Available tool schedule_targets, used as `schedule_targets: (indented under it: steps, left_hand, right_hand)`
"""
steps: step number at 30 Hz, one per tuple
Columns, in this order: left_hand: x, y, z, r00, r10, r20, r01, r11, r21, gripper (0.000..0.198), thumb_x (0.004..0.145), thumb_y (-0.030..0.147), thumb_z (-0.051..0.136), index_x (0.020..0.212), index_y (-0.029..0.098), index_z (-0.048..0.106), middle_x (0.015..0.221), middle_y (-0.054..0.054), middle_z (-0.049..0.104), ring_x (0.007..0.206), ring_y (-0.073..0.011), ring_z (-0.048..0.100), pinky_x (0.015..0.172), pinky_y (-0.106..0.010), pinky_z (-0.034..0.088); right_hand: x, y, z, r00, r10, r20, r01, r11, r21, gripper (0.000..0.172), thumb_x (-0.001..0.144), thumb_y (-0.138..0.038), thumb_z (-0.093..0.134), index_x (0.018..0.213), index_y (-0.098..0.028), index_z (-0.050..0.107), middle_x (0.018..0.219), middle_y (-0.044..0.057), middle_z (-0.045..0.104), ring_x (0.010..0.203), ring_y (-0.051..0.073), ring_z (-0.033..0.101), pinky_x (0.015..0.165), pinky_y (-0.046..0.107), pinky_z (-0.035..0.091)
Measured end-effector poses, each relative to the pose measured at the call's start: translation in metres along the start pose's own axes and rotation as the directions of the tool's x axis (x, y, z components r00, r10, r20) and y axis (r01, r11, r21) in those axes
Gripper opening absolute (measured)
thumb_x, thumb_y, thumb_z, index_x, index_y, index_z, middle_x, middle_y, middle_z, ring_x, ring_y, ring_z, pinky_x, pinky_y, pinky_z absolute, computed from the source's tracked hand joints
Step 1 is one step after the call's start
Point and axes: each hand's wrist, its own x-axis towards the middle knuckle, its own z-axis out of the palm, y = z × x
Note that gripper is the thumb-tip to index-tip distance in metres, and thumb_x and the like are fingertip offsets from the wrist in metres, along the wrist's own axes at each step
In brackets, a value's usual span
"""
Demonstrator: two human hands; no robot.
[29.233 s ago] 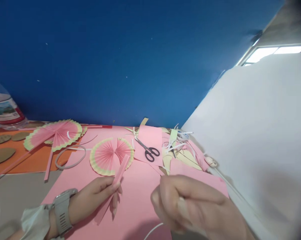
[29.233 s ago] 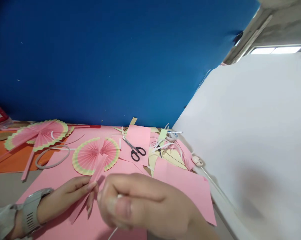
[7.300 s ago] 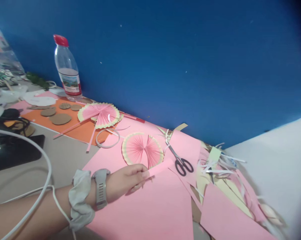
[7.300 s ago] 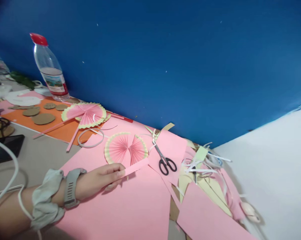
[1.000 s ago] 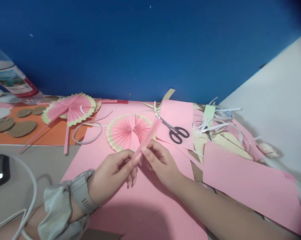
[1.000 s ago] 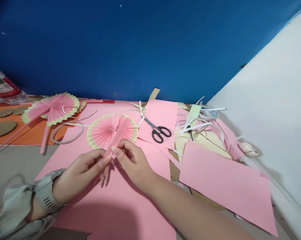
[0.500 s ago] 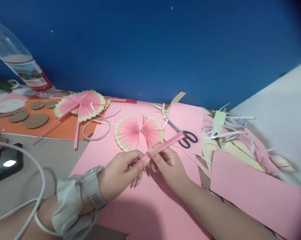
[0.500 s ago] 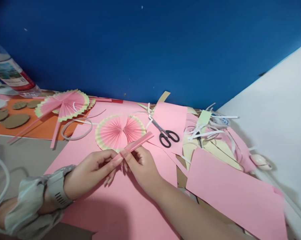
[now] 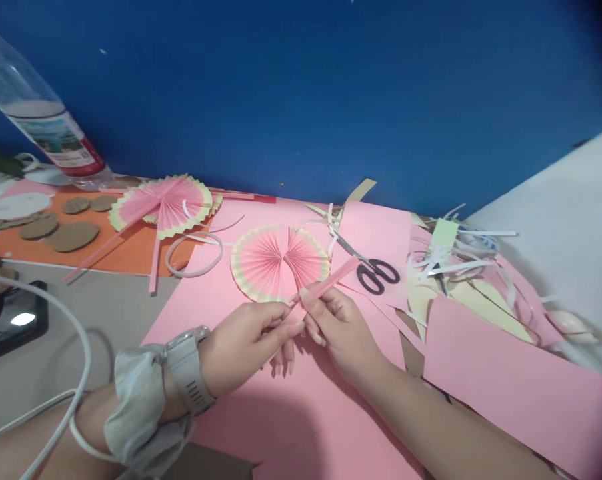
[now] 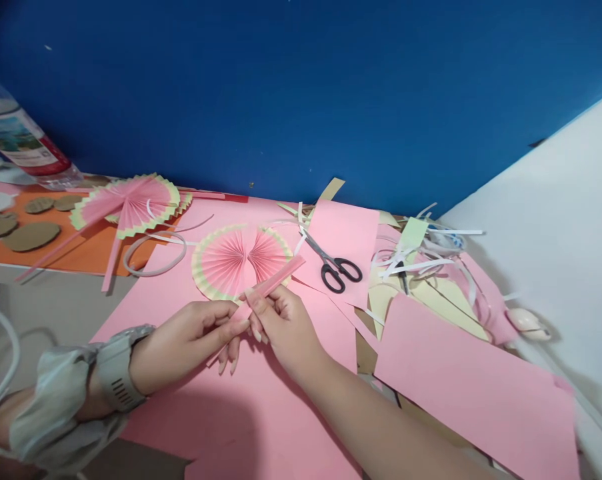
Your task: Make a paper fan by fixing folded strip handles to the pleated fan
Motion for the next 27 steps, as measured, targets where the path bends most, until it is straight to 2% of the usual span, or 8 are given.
schedule_targets:
  steps: [4,9,14,19,23,27]
  left_hand:
    - [0.001,0.000,0.000,1.000,0.019,-0.016,-0.019,0.999,-0.030,0.031,0.097,0.037,0.035,0.089,0.015,0.056,0.058,0.001,0.060,0.048,-0.0088,0.058,0.054,-0.021,0.049]
    - [0.001,0.001,-0.004,0.999,-0.032,0.023,0.034,0.996,-0.084,0.034,0.096,0.043,0.037,0.091,0.016,0.057,0.053,0.003,0.056,0.041,-0.0073,0.053,0.044,-0.018,0.044]
    - [0.000,0.000,-0.005,0.998,-0.031,0.056,0.039,0.990,-0.137,0.034,0.095,0.045,0.037,0.091,0.016,0.055,0.050,0.005,0.053,0.041,-0.0069,0.051,0.043,-0.017,0.043]
    - [-0.001,-0.002,-0.005,0.998,-0.032,0.060,0.040,0.989,-0.143,0.024,0.095,0.038,0.041,0.087,0.017,0.048,0.052,0.005,0.054,0.042,-0.0072,0.051,0.043,-0.018,0.043]
    - [-0.001,-0.001,-0.007,0.997,-0.027,0.075,0.034,0.995,-0.097,0.022,0.095,0.036,0.040,0.091,0.016,0.049,0.052,0.005,0.053,0.043,-0.0085,0.052,0.044,-0.019,0.044]
    - [-0.001,0.000,-0.006,0.996,-0.018,0.086,0.025,0.996,-0.084,0.023,0.095,0.036,0.040,0.092,0.015,0.050,0.053,0.003,0.055,0.045,-0.0099,0.054,0.046,-0.022,0.046]
  right_hand:
    - [0.001,0.001,0.001,1.000,-0.020,-0.020,0.020,1.000,-0.001,0.026,0.089,-0.040,0.058,0.081,-0.016,0.058,0.044,-0.009,0.042,0.039,0.005,0.035,0.041,0.017,0.033]
    - [0.001,0.000,0.003,0.999,-0.044,-0.019,0.044,0.999,-0.018,0.024,0.088,-0.039,0.059,0.082,-0.017,0.056,0.045,-0.008,0.044,0.039,0.006,0.039,0.041,0.017,0.037]
    - [0.000,-0.002,0.003,0.996,-0.070,-0.049,0.069,0.997,-0.015,0.024,0.090,-0.039,0.056,0.082,-0.016,0.058,0.045,-0.008,0.042,0.039,0.005,0.037,0.039,0.016,0.038]
    - [0.002,-0.002,-0.003,0.979,-0.096,-0.180,0.098,0.995,0.004,0.034,0.093,-0.048,0.048,0.083,-0.017,0.060,0.045,-0.008,0.035,0.037,0.007,0.034,0.035,0.017,0.037]
    - [0.004,-0.002,-0.007,0.946,-0.149,-0.287,0.158,0.987,0.010,0.036,0.094,-0.048,0.045,0.081,-0.018,0.061,0.046,-0.007,0.034,0.040,0.007,0.032,0.037,0.017,0.035]
    - [0.006,-0.003,-0.009,0.930,-0.171,-0.325,0.188,0.982,0.023,0.036,0.096,-0.047,0.042,0.085,-0.020,0.062,0.046,-0.006,0.034,0.042,0.007,0.032,0.040,0.017,0.033]
